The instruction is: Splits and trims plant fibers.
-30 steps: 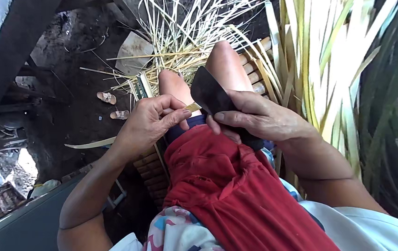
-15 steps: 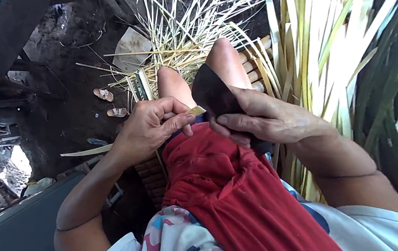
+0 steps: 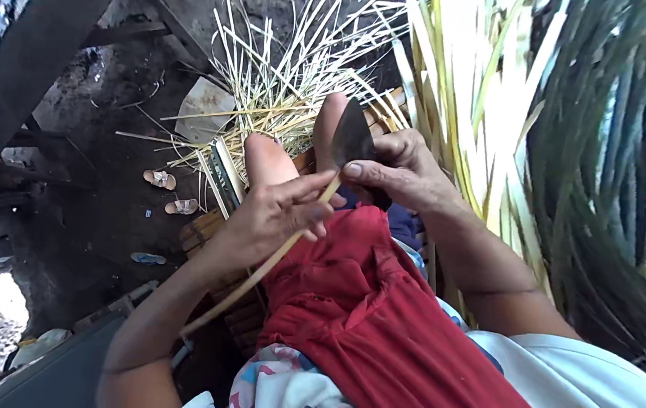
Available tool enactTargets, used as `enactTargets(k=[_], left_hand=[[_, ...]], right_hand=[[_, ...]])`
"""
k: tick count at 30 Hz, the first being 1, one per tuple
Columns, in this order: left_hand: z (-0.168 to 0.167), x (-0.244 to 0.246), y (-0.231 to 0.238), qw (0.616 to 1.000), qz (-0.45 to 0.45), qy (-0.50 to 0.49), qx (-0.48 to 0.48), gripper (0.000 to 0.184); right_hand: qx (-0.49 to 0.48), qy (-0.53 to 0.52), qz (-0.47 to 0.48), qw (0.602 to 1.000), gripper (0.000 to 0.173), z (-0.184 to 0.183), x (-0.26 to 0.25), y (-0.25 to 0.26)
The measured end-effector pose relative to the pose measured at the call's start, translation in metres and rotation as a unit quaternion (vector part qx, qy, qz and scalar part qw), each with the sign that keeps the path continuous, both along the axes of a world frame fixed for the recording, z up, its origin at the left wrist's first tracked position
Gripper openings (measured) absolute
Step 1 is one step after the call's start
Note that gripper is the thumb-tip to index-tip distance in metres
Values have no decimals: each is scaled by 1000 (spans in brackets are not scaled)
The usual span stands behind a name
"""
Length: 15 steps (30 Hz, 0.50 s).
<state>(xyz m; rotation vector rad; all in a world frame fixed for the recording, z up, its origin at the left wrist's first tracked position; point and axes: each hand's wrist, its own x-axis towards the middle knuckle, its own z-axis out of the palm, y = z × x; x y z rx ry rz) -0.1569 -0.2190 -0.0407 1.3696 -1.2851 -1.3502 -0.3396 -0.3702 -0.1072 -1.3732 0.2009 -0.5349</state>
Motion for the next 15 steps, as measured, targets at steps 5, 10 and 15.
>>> enactTargets(k=[5, 10, 15], left_hand=[[-66, -54, -61, 936, 263, 224, -63, 51], [-63, -80, -100, 771, 367, 512, -94, 67], [-80, -57, -71, 852, 278, 443, -26, 63]], right_hand=[[-132, 65, -148, 978, 25, -22, -20, 20], [-14, 31, -102, 994, 23, -14, -36, 25], [-80, 50, -163, 982, 20, -1, -32, 16]])
